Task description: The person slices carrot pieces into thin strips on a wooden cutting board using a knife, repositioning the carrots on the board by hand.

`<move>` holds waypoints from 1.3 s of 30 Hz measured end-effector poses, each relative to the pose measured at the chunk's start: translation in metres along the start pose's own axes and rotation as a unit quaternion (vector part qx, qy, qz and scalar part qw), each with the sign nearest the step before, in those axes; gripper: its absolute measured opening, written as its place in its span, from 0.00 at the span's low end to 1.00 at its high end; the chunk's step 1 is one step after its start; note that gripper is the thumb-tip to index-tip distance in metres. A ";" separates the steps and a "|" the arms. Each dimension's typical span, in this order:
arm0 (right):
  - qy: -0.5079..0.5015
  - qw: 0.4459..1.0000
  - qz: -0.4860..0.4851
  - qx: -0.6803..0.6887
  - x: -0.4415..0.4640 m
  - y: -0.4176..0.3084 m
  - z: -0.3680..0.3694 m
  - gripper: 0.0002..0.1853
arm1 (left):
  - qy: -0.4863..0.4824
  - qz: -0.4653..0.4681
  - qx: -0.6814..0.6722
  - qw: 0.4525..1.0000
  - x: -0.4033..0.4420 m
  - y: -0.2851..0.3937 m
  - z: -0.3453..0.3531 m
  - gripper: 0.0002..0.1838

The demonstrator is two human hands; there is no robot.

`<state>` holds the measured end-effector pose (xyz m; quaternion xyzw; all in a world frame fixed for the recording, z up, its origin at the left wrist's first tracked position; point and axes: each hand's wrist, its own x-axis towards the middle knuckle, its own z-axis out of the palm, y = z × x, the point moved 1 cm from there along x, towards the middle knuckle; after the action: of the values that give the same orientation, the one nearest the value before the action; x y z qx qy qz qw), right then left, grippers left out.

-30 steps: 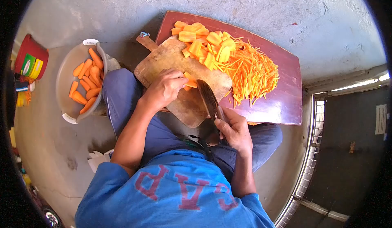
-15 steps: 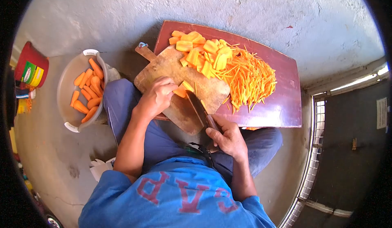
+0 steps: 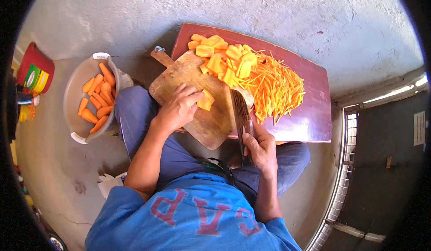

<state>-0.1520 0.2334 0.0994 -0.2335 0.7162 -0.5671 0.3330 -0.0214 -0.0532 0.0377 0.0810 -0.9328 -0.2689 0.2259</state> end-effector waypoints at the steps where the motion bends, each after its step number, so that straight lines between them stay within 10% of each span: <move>1: -0.002 1.000 0.001 0.001 -0.002 -0.005 0.002 0.19 | 0.009 0.004 -0.006 1.000 0.000 -0.002 0.003 0.22; 20: 0.137 0.991 -0.006 0.000 0.022 0.015 -0.054 0.12 | 0.013 0.004 0.036 0.999 0.009 0.019 0.036 0.26; 39: -0.026 0.998 -0.035 -0.048 0.052 0.002 -0.002 0.19 | 0.014 0.020 0.032 0.999 0.009 0.022 0.030 0.32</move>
<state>-0.1881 0.1983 0.0870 -0.2891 0.7249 -0.5374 0.3197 -0.0436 -0.0228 0.0304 0.0730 -0.9391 -0.2334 0.2412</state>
